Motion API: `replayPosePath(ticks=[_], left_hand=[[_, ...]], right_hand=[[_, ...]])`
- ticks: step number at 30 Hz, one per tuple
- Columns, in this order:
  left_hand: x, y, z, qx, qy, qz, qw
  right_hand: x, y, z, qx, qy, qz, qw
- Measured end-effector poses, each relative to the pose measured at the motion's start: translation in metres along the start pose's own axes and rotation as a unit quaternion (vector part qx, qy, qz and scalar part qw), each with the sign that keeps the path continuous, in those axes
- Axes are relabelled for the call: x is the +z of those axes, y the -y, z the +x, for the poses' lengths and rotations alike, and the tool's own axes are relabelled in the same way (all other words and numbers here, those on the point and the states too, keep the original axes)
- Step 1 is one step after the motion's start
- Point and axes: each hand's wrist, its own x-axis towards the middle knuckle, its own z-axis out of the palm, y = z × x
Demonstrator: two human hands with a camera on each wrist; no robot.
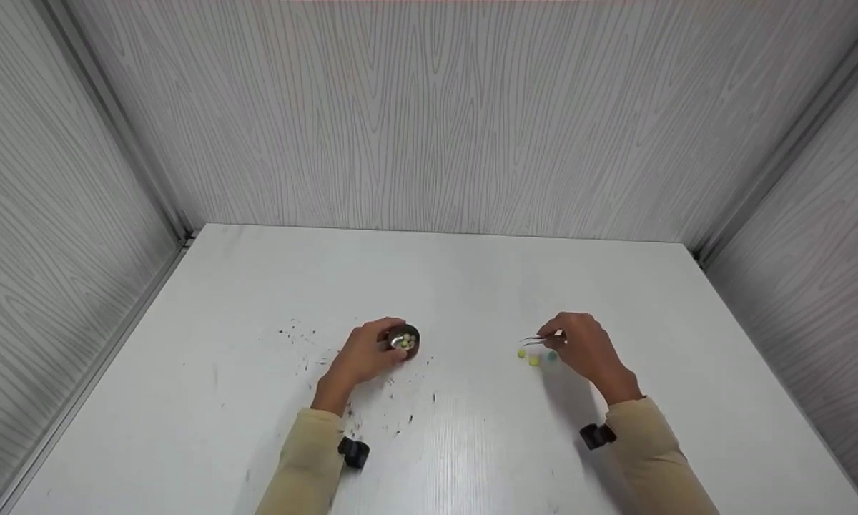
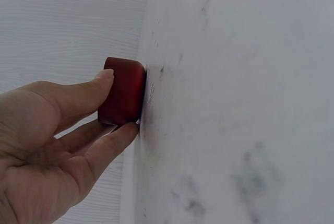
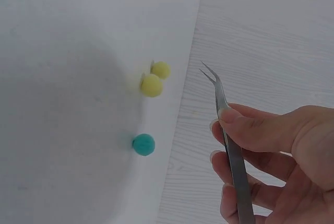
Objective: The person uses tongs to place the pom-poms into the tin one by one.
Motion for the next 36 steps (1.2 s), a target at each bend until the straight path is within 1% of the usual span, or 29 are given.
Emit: replayPosePath(ticks=[7,16,21,28,33,36], left_hand=[[0.0,0.0,-0.001,0.001,0.001,0.003,1.0],[0.001,-0.002,-0.003,-0.004,0.0,0.004,1.0],[0.001,-0.002,-0.002,-0.008,0.0,-0.001,1.0],[0.0,-0.001,-0.002,0.006,-0.002,0.003,1.0],[0.0,-0.001,-0.002,-0.002,0.0,0.006,1.0],[0.0,-0.001,-0.003,-0.001,0.002,0.004,1.0]], right_hand=[[0.004,-0.007,0.0,0.004,-0.002,0.001,1.0],[0.01,-0.012,-0.001,0.011,-0.001,-0.017,1.0],[0.011,-0.011,-0.001,0.015,-0.001,-0.018,1.0],[0.013,-0.01,-0.001,0.013,0.002,-0.015,1.0],[0.014,-0.009,0.0,0.014,-0.003,-0.015,1.0],[0.015,-0.007,0.0,0.01,-0.008,-0.014,1.0]])
